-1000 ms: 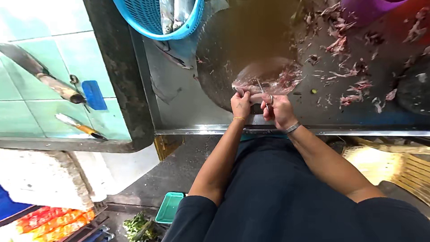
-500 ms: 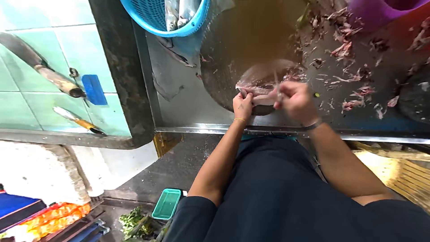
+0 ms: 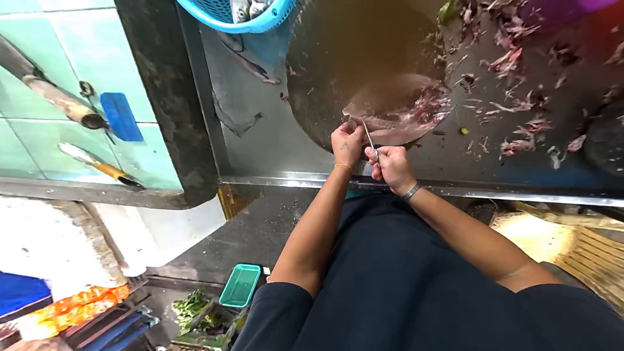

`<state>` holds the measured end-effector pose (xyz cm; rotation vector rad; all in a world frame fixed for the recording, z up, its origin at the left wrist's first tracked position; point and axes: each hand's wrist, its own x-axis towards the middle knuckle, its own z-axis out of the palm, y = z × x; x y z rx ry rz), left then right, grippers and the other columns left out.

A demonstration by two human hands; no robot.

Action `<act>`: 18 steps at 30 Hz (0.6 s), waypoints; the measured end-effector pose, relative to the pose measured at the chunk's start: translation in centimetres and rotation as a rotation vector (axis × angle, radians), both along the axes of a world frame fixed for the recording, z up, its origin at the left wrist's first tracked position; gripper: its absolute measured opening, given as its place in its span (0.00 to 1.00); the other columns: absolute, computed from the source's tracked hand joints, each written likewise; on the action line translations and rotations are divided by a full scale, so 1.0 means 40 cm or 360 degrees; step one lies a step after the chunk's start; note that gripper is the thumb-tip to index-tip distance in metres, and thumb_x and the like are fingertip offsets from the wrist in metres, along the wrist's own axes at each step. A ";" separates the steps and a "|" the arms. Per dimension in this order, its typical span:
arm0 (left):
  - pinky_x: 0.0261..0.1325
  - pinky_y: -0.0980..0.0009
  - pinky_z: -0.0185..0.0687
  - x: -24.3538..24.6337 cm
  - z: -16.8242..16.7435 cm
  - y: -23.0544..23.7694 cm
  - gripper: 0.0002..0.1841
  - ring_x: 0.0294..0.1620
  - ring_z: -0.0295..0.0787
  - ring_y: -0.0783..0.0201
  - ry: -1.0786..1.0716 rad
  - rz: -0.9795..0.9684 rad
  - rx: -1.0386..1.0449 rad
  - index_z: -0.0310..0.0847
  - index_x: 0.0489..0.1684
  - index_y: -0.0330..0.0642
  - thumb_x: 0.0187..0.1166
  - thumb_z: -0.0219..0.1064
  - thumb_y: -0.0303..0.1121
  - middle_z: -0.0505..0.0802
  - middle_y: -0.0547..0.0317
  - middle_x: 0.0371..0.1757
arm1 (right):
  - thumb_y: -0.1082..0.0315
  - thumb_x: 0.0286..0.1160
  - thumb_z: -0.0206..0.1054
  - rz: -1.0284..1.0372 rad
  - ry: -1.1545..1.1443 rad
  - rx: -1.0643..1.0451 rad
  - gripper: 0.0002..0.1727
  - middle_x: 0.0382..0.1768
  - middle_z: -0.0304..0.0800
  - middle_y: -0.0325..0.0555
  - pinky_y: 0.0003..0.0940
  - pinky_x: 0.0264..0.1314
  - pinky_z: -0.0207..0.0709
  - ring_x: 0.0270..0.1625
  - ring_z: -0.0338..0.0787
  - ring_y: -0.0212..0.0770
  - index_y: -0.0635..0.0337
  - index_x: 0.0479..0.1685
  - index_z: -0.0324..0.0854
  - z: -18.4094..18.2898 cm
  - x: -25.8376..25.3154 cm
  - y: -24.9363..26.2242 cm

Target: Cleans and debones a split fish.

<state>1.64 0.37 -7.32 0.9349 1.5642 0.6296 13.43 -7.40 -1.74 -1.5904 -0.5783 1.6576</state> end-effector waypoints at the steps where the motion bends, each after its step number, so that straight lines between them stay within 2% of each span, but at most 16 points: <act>1: 0.40 0.62 0.94 -0.003 -0.002 0.001 0.06 0.29 0.94 0.64 -0.0004 0.0001 -0.0006 0.88 0.38 0.34 0.79 0.69 0.29 0.94 0.55 0.29 | 0.57 0.85 0.67 0.0043 -0.0094 0.0035 0.21 0.12 0.81 0.38 0.30 0.20 0.81 0.13 0.80 0.31 0.63 0.26 0.85 -0.006 -0.006 -0.004; 3: 0.42 0.60 0.95 -0.006 -0.003 -0.004 0.06 0.31 0.95 0.62 0.0014 -0.0008 -0.0025 0.89 0.39 0.34 0.78 0.70 0.29 0.95 0.54 0.31 | 0.56 0.84 0.68 0.0066 -0.0284 0.0147 0.20 0.14 0.82 0.37 0.31 0.22 0.82 0.15 0.82 0.31 0.62 0.28 0.86 -0.008 -0.008 -0.011; 6: 0.45 0.58 0.97 -0.004 -0.003 -0.004 0.07 0.35 0.97 0.60 -0.0022 0.0022 -0.0046 0.88 0.41 0.33 0.78 0.70 0.29 0.96 0.51 0.34 | 0.60 0.84 0.65 0.0074 -0.0633 0.0512 0.15 0.20 0.87 0.39 0.35 0.30 0.86 0.21 0.86 0.32 0.63 0.37 0.87 0.024 0.058 0.031; 8: 0.47 0.57 0.98 -0.005 0.006 -0.011 0.08 0.38 0.98 0.58 -0.0099 0.0106 -0.0084 0.88 0.46 0.31 0.79 0.70 0.28 0.96 0.48 0.38 | 0.62 0.83 0.64 0.0166 -0.0602 0.0648 0.12 0.26 0.88 0.39 0.36 0.32 0.86 0.26 0.88 0.33 0.63 0.42 0.86 0.092 0.135 0.066; 9: 0.48 0.57 0.98 -0.006 0.012 -0.003 0.09 0.39 0.98 0.57 -0.0140 0.0163 -0.0083 0.87 0.48 0.30 0.78 0.71 0.27 0.96 0.47 0.39 | 0.64 0.86 0.58 0.0129 -0.0334 0.0645 0.13 0.29 0.89 0.40 0.35 0.32 0.87 0.29 0.89 0.35 0.64 0.48 0.84 0.128 0.169 0.086; 10: 0.48 0.57 0.97 -0.009 0.015 0.009 0.10 0.40 0.97 0.57 -0.0174 0.0216 -0.0072 0.87 0.49 0.29 0.78 0.71 0.27 0.96 0.46 0.40 | 0.61 0.91 0.42 0.0037 0.0049 0.0499 0.19 0.33 0.91 0.40 0.38 0.31 0.91 0.32 0.93 0.39 0.60 0.55 0.79 0.149 0.192 0.102; 11: 0.48 0.57 0.96 -0.014 0.017 0.004 0.10 0.39 0.96 0.57 -0.0190 0.0249 -0.0079 0.86 0.51 0.28 0.78 0.70 0.26 0.95 0.46 0.40 | 0.47 0.94 0.26 -0.0010 0.0350 0.0227 0.31 0.36 0.92 0.40 0.43 0.33 0.92 0.35 0.95 0.43 0.53 0.60 0.74 0.158 0.200 0.099; 12: 0.47 0.58 0.96 -0.017 0.020 -0.008 0.11 0.38 0.96 0.57 -0.0200 0.0269 -0.0095 0.85 0.52 0.28 0.78 0.70 0.26 0.95 0.46 0.40 | 0.36 0.90 0.19 -0.0018 0.0533 -0.0011 0.39 0.35 0.92 0.40 0.46 0.34 0.91 0.34 0.95 0.45 0.48 0.59 0.75 0.150 0.197 0.086; 15: 0.49 0.59 0.96 -0.021 0.017 0.016 0.10 0.39 0.96 0.58 -0.0234 0.0210 -0.0047 0.84 0.52 0.27 0.79 0.67 0.23 0.95 0.46 0.40 | 0.26 0.82 0.19 0.0206 0.1027 -0.0291 0.47 0.26 0.92 0.42 0.41 0.34 0.90 0.31 0.94 0.43 0.48 0.42 0.82 0.064 0.145 0.071; 17: 0.48 0.60 0.96 -0.033 0.015 -0.011 0.09 0.38 0.96 0.60 -0.0205 0.0135 -0.0042 0.85 0.51 0.27 0.78 0.67 0.23 0.95 0.48 0.39 | 0.25 0.83 0.27 0.0164 0.1180 -0.0502 0.45 0.21 0.87 0.40 0.38 0.30 0.88 0.25 0.90 0.40 0.50 0.37 0.81 0.024 0.096 0.041; 18: 0.47 0.60 0.96 -0.034 0.012 -0.010 0.09 0.37 0.96 0.60 -0.0186 0.0097 -0.0029 0.85 0.51 0.28 0.78 0.67 0.23 0.95 0.48 0.39 | 0.28 0.87 0.34 0.0065 0.1102 -0.0554 0.39 0.19 0.83 0.38 0.35 0.26 0.85 0.21 0.86 0.38 0.50 0.34 0.80 0.015 0.076 0.042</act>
